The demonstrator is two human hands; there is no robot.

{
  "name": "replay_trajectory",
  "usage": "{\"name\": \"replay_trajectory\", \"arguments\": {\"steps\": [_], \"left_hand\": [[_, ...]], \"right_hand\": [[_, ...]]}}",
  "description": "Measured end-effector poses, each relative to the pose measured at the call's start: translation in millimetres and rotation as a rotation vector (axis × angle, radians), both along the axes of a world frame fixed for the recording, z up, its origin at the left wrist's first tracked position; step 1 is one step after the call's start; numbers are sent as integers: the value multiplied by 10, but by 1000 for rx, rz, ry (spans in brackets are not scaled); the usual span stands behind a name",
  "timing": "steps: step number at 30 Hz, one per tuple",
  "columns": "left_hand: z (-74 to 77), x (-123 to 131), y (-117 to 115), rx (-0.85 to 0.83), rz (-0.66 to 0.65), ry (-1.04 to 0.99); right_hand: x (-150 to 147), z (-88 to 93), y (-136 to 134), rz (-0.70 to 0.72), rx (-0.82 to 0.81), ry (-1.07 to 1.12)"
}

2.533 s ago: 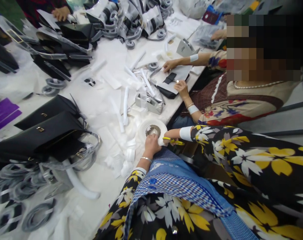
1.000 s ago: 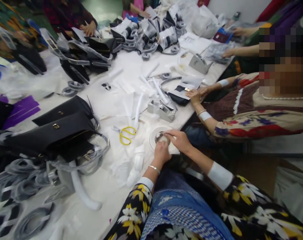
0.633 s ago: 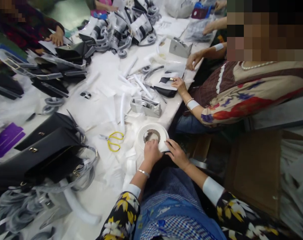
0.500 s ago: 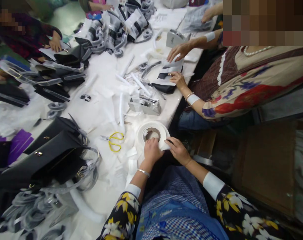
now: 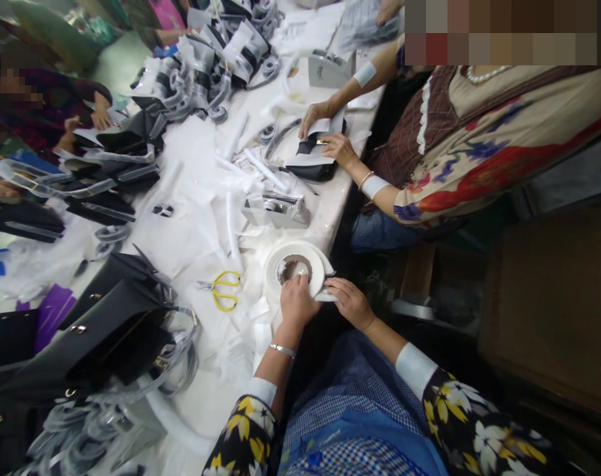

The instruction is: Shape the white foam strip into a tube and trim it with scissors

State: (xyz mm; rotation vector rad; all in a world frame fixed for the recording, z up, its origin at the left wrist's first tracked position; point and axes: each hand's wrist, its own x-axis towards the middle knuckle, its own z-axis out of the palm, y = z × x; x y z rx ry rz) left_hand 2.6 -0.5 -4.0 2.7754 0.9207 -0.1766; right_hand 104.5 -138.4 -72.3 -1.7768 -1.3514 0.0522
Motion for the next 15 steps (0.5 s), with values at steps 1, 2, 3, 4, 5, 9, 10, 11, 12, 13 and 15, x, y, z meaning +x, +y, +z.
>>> {"name": "replay_trajectory", "arguments": {"steps": [1,2,3,4,5,9,10,11,12,13,15], "left_hand": [[-7,-2,0,4,-3,3],[-11,-3,0,8,-6,6],[-14,-4,0,13,-10,7],[-14,-5,0,17,-12,9],[-10,-6,-1,21,-15,9],[18,-17,-1,28,-28,-2],[23,-21,-1,27,-33,-5],[26,-23,1,24,-37,-7],[27,-24,4,19,-42,-9],[27,-21,10,12,-46,-13],[35,-7,32,-14,-48,-20]], "right_hand": [[-13,-2,-8,6,-10,23],[-21,-1,-14,11,-23,47],[-26,3,-17,11,-38,68],[-26,10,-19,10,-52,84],[-23,22,-16,3,-66,98],[16,122,22,-28,-125,153],[29,157,35,-16,-131,163],[40,193,49,1,-134,169],[49,226,62,21,-138,167],[56,255,73,36,-145,160],[63,297,92,43,-176,133]]}}
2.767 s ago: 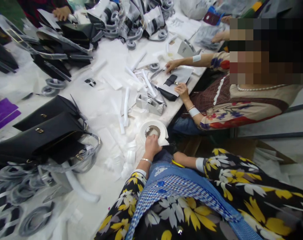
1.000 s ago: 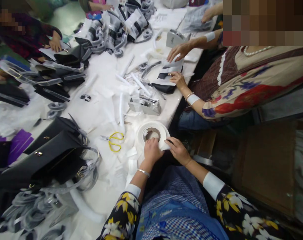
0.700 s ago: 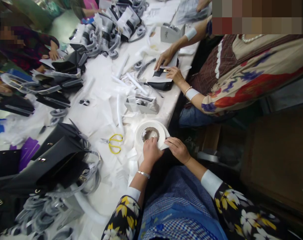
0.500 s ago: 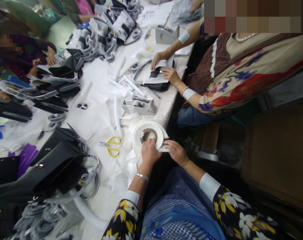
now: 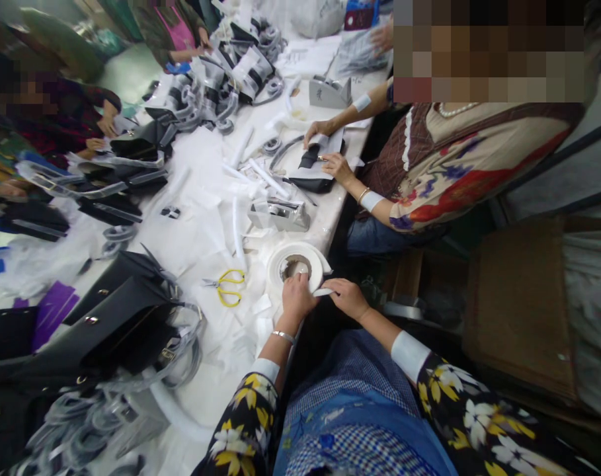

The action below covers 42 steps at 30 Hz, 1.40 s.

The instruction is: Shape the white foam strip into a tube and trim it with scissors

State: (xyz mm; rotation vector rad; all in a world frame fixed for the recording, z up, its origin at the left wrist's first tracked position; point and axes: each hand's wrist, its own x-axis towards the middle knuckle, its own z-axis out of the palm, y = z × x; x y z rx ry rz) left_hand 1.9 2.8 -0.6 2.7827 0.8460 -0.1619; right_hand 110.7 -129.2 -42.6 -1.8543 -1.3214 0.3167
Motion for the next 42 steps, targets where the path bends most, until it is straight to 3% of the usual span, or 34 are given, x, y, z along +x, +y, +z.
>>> {"name": "replay_trajectory", "arguments": {"steps": [3,6,9,11,13,15,17,20,23,26,29,32,34,38,40,42], "left_hand": [[69,-16,40,-88,-10,-37],[205,-198,-19,-220,1,-239],[300,-543,-288,-447,279,-525],[299,-750,-538,-785,578,-596],[261,-859,-749,-1263,847,-582],[223,-859,-860,-1686,1023,-620],[210,-792,-875,-1961,1082,-752],[227,-691,-837,-2172,1068,-1025],[225,-661,-837,-2209,1103,-1328],[198,-676,-810,-2139,1185,-1525],[210,-697,-687,-2029,1266,-1624],[293,-727,-552,-1947,1324,-1595],[379,-761,-505,-1839,1338,-1543],[562,-842,-486,-1561,1240,-1357],[628,-876,-470,-1487,1175,-1263],[668,-910,-427,-1464,1184,-1229]], "right_hand": [[5,31,13,1,-83,-56],[13,82,1,16,-159,-105],[-3,217,-40,45,-191,-140],[-54,354,-77,73,-196,-158],[-141,509,-117,110,-201,-179],[-258,660,-150,163,-210,-190],[-391,785,-168,190,-221,-159],[-587,905,-159,85,-236,34],[-757,960,-133,-101,-270,447],[-890,988,-140,-242,-286,896],[-967,1008,-188,-297,-311,1113],[-960,1048,-236,-216,-346,1129],[-904,1111,-239,-76,-394,1129],[-713,1268,-71,225,-522,1270],[-614,1277,130,246,-500,1262],[-533,1203,369,193,-435,1085]]}}
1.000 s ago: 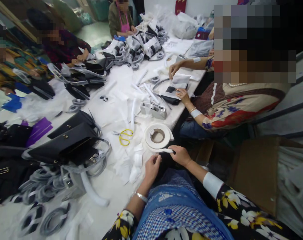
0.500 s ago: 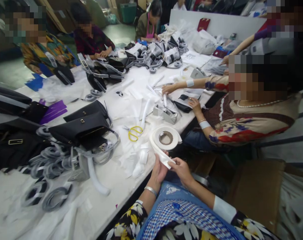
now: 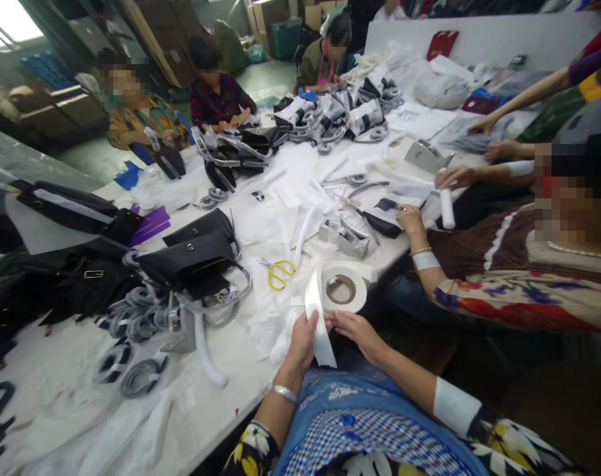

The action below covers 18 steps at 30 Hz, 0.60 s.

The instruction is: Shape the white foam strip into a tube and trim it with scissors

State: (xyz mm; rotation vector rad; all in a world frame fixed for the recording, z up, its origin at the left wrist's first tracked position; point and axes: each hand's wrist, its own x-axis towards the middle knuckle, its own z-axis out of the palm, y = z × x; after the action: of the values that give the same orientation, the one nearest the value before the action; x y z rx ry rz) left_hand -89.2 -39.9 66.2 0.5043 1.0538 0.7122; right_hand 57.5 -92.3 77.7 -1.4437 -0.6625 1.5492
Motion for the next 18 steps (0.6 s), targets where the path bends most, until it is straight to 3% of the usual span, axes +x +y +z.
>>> {"name": "replay_trajectory", "arguments": {"steps": [2,4,8,13,18], "left_hand": [[21,-42,73,-58,42,3],[35,-90,165,-129,85,-20],[59,-154,315,-249,134,-120],[61,-108,320,-345,174,-167],[53,-35,267,-407,209,-150]], "right_hand": [[69,-139,198,10,71,-297],[144,-305,276,114,149,-561],[325,-620,26,227,239,-780],[417,-1025,-428,46,220,-862],[271,-1423,-442,-183,140,-879]]}}
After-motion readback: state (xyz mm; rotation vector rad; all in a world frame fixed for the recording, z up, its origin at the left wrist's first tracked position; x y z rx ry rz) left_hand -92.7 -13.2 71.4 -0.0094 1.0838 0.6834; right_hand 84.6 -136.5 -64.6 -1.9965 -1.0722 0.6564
